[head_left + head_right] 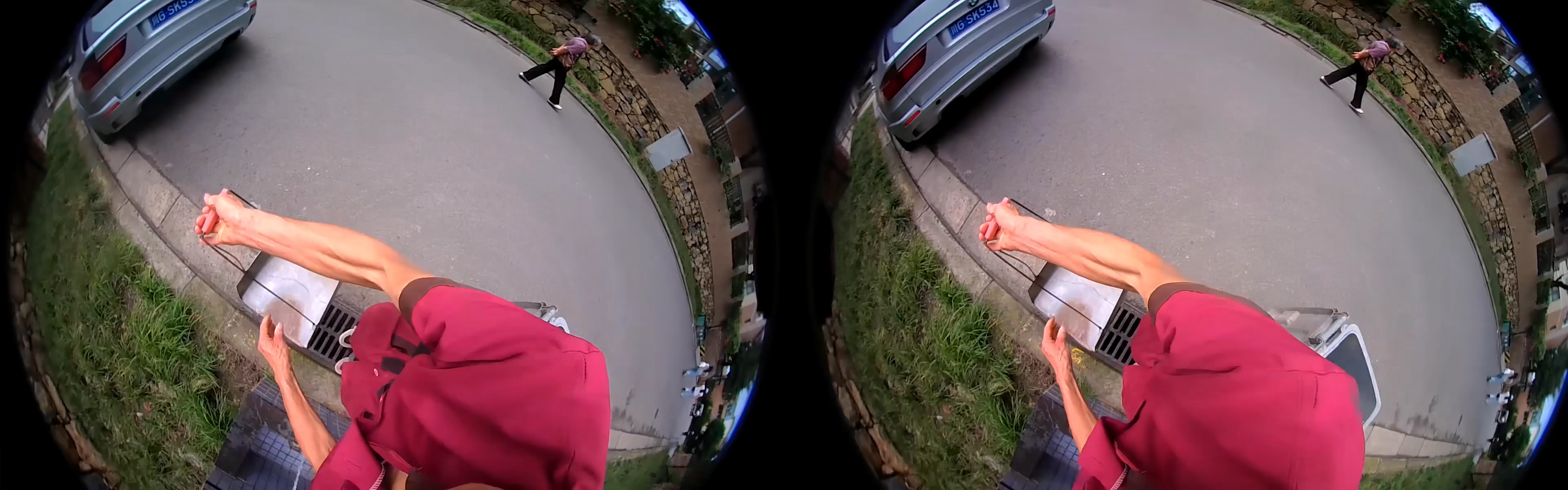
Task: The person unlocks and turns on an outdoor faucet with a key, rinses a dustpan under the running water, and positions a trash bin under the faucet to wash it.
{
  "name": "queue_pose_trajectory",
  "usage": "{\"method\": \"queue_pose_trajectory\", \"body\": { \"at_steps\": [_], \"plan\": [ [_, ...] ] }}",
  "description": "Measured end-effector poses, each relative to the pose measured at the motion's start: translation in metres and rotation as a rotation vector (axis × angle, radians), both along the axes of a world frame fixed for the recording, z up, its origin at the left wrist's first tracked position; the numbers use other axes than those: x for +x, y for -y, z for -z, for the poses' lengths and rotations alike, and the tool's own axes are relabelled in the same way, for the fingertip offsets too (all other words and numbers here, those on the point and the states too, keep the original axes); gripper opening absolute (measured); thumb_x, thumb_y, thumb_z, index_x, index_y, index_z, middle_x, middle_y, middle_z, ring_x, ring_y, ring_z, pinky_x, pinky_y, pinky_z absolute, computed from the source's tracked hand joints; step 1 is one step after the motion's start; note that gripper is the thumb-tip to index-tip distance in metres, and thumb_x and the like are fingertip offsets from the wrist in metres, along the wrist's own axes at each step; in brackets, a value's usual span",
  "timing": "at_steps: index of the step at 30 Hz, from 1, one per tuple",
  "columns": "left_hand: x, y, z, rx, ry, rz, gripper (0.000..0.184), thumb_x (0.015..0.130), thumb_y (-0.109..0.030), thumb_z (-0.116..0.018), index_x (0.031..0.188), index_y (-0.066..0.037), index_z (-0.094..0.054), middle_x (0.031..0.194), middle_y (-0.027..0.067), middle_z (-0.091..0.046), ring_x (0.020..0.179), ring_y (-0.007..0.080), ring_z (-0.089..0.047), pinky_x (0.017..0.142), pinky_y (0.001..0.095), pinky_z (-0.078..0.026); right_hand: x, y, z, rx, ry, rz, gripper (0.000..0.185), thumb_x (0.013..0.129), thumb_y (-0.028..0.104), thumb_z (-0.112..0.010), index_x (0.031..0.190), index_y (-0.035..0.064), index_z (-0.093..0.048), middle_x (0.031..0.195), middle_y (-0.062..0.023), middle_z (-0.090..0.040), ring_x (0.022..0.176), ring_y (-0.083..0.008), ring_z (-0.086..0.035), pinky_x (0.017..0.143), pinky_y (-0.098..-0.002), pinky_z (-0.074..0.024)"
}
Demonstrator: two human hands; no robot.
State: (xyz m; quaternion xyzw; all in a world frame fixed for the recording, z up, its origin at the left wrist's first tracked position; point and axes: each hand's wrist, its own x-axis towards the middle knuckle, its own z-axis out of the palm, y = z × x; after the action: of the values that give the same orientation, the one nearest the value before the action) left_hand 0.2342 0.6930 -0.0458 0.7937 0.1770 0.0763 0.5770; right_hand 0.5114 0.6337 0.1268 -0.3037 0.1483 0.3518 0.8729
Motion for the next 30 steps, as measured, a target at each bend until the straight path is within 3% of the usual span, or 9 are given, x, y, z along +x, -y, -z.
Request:
{"method": "queue_pose_trajectory", "body": {
  "at_steps": [5, 8, 12, 15, 18, 20, 22, 27, 30],
  "plan": [
    [-0.194, -0.052, 0.019, -0.135, -0.367, -0.408, 0.032, 0.084, -0.015, -0.061, 0.112, -0.001, -0.063, 0.106, 0.0137, -0.066, 0.101, 0.0238, -0.061, 0.088, 0.0324, -0.045, -0.012, -0.003, -0.013, -0.453, 0.139, -0.340, 0.030, 0.093, 0.036, -0.054, 0.075, 0.0128, -0.048, 0.064, -0.0019, -0.052, 0.066, -0.0194, -0.054, 0.074, -0.0572, -0.0420],
    [-0.339, -0.049, 0.047, -0.154, -0.461, -0.818, 0.023, 0.083, -0.008, -0.060, 0.105, -0.003, -0.067, 0.090, 0.0072, -0.069, 0.081, 0.0146, -0.061, 0.078, 0.0283, -0.048, 0.020, -0.012, 0.003, -0.606, 0.226, -0.299, 0.033, 0.090, 0.029, -0.062, 0.069, 0.0177, -0.039, 0.049, 0.0049, -0.035, 0.039, -0.0109, -0.033, 0.049, -0.0322, -0.0421],
    [-0.490, 0.021, 0.064, 0.019, -0.713, -1.175, 0.016, 0.080, -0.003, -0.062, 0.094, -0.004, -0.070, 0.078, 0.0066, -0.069, 0.072, 0.0143, -0.061, 0.072, 0.0293, -0.049, 0.043, -0.047, 0.021, -0.782, 0.402, -0.448, 0.038, 0.083, 0.022, -0.071, 0.065, 0.0191, -0.037, 0.050, 0.0077, -0.031, 0.037, -0.0074, -0.022, 0.040, -0.0282, -0.0295],
    [-0.533, 0.102, 0.069, -0.309, -0.658, -1.404, 0.010, 0.082, -0.004, -0.061, 0.087, -0.005, -0.070, 0.068, 0.0021, -0.063, 0.061, 0.0128, -0.057, 0.054, 0.0272, -0.045, 0.046, -0.076, 0.041, -0.969, 0.600, -0.560, 0.038, 0.085, 0.023, -0.069, 0.064, 0.0185, -0.037, 0.050, 0.0076, -0.028, 0.035, -0.0060, -0.018, 0.037, -0.0269, -0.0213],
    [-0.477, 0.165, 0.050, -0.561, -0.725, -1.648, 0.007, 0.085, -0.008, -0.062, 0.086, -0.006, -0.068, 0.063, 0.0040, -0.060, 0.047, 0.0143, -0.054, 0.041, 0.0291, -0.043, 0.082, -0.097, 0.080, -1.001, 0.856, -0.568, 0.035, 0.081, 0.025, -0.073, 0.062, 0.0139, -0.046, 0.050, 0.0057, -0.036, 0.040, -0.0060, -0.030, 0.040, -0.0258, -0.0275],
    [-0.432, 0.207, 0.041, -0.701, -0.919, -1.594, 0.011, 0.085, -0.009, -0.056, 0.091, -0.006, -0.066, 0.076, 0.0047, -0.063, 0.059, 0.0157, -0.060, 0.048, 0.0267, -0.044, 0.114, -0.119, 0.111, -1.013, 0.973, -0.598, 0.039, 0.077, 0.027, -0.076, 0.057, 0.0118, -0.046, 0.052, 0.0039, -0.042, 0.042, -0.0071, -0.036, 0.042, -0.0273, -0.0318],
    [-0.418, 0.279, 0.071, -1.061, -0.543, -1.677, 0.012, 0.087, -0.013, -0.056, 0.091, -0.008, -0.066, 0.075, 0.0051, -0.064, 0.061, 0.0167, -0.062, 0.048, 0.0270, -0.045, 0.146, -0.156, 0.144, -1.032, 1.084, -0.675, 0.039, 0.076, 0.027, -0.076, 0.057, 0.0107, -0.046, 0.052, 0.0039, -0.042, 0.044, -0.0083, -0.037, 0.043, -0.0276, -0.0328],
    [-0.256, 0.421, 0.025, -0.991, -0.848, -1.732, 0.021, 0.086, -0.022, -0.058, 0.094, -0.004, -0.065, 0.079, 0.0088, -0.065, 0.064, 0.0226, -0.065, 0.053, 0.0338, -0.052, 0.202, -0.229, 0.250, -0.934, 1.300, -0.924, 0.044, 0.075, 0.027, -0.075, 0.051, 0.0114, -0.041, 0.052, 0.0066, -0.040, 0.051, -0.0062, -0.035, 0.048, -0.0270, -0.0302],
    [-0.174, 0.474, 0.002, -1.346, -0.013, -1.627, 0.021, 0.085, -0.021, -0.062, 0.096, -0.004, -0.065, 0.085, 0.0091, -0.066, 0.067, 0.0242, -0.065, 0.056, 0.0304, -0.054, 0.214, -0.247, 0.292, -0.949, 1.416, -1.047, 0.042, 0.076, 0.023, -0.072, 0.054, 0.0090, -0.039, 0.054, 0.0073, -0.038, 0.055, -0.0068, -0.034, 0.050, -0.0273, -0.0293]
  ]
}}
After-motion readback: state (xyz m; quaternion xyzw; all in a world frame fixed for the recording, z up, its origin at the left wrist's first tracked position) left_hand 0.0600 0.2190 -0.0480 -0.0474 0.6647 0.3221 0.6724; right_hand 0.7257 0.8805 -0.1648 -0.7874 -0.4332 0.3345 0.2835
